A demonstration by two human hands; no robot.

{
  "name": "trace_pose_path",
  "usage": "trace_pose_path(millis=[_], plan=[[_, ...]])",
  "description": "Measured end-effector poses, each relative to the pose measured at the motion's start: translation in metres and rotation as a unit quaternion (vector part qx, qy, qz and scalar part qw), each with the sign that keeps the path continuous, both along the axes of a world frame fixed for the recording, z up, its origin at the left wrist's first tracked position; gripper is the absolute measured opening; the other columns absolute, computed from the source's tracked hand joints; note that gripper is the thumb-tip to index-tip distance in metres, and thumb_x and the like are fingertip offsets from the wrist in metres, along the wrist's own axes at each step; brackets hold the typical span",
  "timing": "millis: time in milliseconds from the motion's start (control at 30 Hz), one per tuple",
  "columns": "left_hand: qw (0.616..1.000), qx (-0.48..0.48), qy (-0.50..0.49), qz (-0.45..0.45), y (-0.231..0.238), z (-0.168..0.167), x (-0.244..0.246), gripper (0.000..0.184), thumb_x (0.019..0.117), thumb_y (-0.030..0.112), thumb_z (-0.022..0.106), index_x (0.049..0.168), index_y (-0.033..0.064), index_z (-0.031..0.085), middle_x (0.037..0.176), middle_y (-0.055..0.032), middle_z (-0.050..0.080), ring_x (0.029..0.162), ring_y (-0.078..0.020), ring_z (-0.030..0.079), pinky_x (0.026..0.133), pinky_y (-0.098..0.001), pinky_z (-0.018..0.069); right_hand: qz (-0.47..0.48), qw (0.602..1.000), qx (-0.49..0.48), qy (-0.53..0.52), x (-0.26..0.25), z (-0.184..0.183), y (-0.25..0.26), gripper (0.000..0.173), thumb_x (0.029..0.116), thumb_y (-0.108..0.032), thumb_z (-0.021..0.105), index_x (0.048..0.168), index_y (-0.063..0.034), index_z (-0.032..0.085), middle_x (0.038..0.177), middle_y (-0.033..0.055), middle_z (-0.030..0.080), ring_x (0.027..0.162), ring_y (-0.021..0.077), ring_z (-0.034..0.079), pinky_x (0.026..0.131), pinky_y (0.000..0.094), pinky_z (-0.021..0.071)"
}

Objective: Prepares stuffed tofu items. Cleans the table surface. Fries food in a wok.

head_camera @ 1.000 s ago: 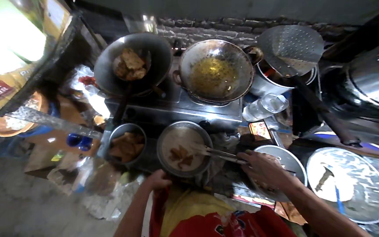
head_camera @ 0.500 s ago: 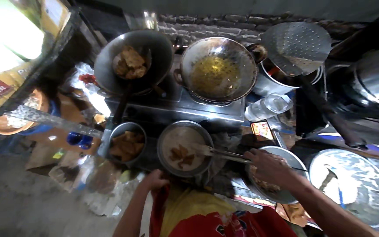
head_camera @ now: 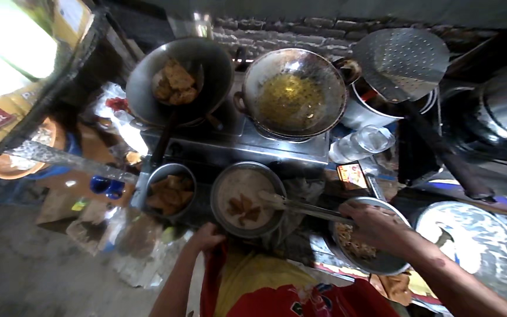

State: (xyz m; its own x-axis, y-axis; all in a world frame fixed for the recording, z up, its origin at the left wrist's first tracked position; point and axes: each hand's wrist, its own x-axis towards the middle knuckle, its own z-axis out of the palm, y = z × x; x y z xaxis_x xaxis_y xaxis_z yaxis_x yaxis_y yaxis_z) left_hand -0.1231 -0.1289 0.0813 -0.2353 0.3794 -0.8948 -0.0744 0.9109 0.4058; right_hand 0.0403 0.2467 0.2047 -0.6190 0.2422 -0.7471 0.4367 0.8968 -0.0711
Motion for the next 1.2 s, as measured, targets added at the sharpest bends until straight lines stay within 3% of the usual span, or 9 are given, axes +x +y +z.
trace_pose_path(millis=[167,367,433,500,567,667,833,1100,1200], plan=[[1.0,-0.012,-0.002,-0.006,-0.002,-0.002,0.004,0.044,0.1045,0.034,0.059,0.131,-0.001,0.059,0.092,-0.0186,0.069,0.068,-0.0257,0.068,0.067,-0.0428,0.059,-0.016,1.0,-0.008,-0.004,0.008,0.008,0.006,0.038,0.0926,-0.015,0.071,0.128,-0.0028,0.064,0.128,0.027,0.063,0.118,0.0489,0.061,0.096,0.0666,0.0462],[1.0,-0.008,-0.007,-0.005,0.0,-0.003,0.004,0.042,0.1041,0.032,0.06,0.129,-0.0016,0.059,0.091,-0.0178,0.068,0.067,-0.0247,0.067,0.066,-0.0417,0.0589,-0.067,0.988,-0.093,0.103,0.015,-0.002,0.009,0.028,0.0859,0.002,0.07,0.114,0.0045,0.068,0.118,0.0261,0.066,0.112,0.0451,0.063,0.095,0.0611,0.0489],[1.0,-0.001,-0.003,-0.013,0.002,-0.001,0.004,0.04,0.104,0.032,0.06,0.126,-0.0013,0.061,0.091,-0.017,0.068,0.066,-0.0234,0.067,0.065,-0.0407,0.0586,-0.066,0.987,-0.113,0.095,0.012,-0.012,0.008,0.036,0.0889,0.0,0.069,0.125,0.0017,0.067,0.126,0.0258,0.065,0.119,0.0449,0.061,0.102,0.0603,0.0471],[1.0,0.007,0.001,-0.014,0.001,-0.001,0.003,0.04,0.1041,0.032,0.059,0.126,-0.0015,0.061,0.09,-0.0167,0.068,0.065,-0.0231,0.067,0.063,-0.0402,0.0587,-0.056,0.993,-0.092,0.052,0.007,-0.022,0.006,0.04,0.0926,-0.01,0.069,0.131,0.0003,0.063,0.126,0.0274,0.064,0.12,0.0465,0.06,0.101,0.0635,0.0461],[1.0,0.009,0.001,-0.013,0.002,0.0,0.003,0.04,0.1044,0.032,0.059,0.127,-0.0013,0.06,0.09,-0.0167,0.068,0.065,-0.0228,0.066,0.063,-0.0397,0.0583,-0.038,0.997,-0.066,0.031,0.003,-0.022,0.003,0.037,0.0946,-0.017,0.069,0.127,0.0011,0.064,0.127,0.0269,0.064,0.12,0.0462,0.06,0.1,0.0636,0.0464],[1.0,0.0,0.0,-0.015,-0.001,-0.001,0.004,0.042,0.1044,0.032,0.059,0.129,-0.0013,0.059,0.093,-0.018,0.069,0.067,-0.0242,0.068,0.066,-0.041,0.0589,-0.005,0.998,-0.06,0.016,-0.002,-0.018,-0.002,0.035,0.0943,-0.013,0.068,0.125,0.0043,0.064,0.129,0.0276,0.062,0.122,0.0466,0.059,0.101,0.0624,0.0459],[1.0,-0.005,-0.002,-0.009,-0.005,0.0,0.006,0.042,0.1042,0.033,0.06,0.13,-0.0007,0.06,0.092,-0.0178,0.068,0.066,-0.0243,0.067,0.066,-0.0411,0.0587,-0.025,0.993,-0.092,0.075,0.003,-0.02,0.001,0.022,0.0907,-0.007,0.067,0.108,0.0064,0.069,0.108,0.0276,0.068,0.106,0.0453,0.065,0.091,0.0604,0.0502],[1.0,0.001,0.003,-0.014,-0.004,0.0,0.005,0.041,0.1042,0.031,0.059,0.127,-0.0035,0.06,0.093,-0.0197,0.069,0.07,-0.0267,0.069,0.068,-0.044,0.0593,-0.064,0.975,-0.166,0.132,0.008,-0.023,0.004,0.028,0.0868,0.003,0.068,0.115,0.0061,0.068,0.114,0.0273,0.067,0.104,0.0436,0.065,0.093,0.0599,0.0502],[1.0,0.0,0.002,-0.017,-0.002,0.001,0.004,0.041,0.1048,0.031,0.059,0.128,-0.0034,0.059,0.095,-0.0196,0.068,0.07,-0.0264,0.068,0.069,-0.0434,0.0593,-0.061,0.983,-0.133,0.108,0.006,-0.025,0.002,0.03,0.0913,-0.004,0.066,0.12,0.0028,0.066,0.112,0.0268,0.068,0.105,0.0451,0.065,0.092,0.0624,0.05]])
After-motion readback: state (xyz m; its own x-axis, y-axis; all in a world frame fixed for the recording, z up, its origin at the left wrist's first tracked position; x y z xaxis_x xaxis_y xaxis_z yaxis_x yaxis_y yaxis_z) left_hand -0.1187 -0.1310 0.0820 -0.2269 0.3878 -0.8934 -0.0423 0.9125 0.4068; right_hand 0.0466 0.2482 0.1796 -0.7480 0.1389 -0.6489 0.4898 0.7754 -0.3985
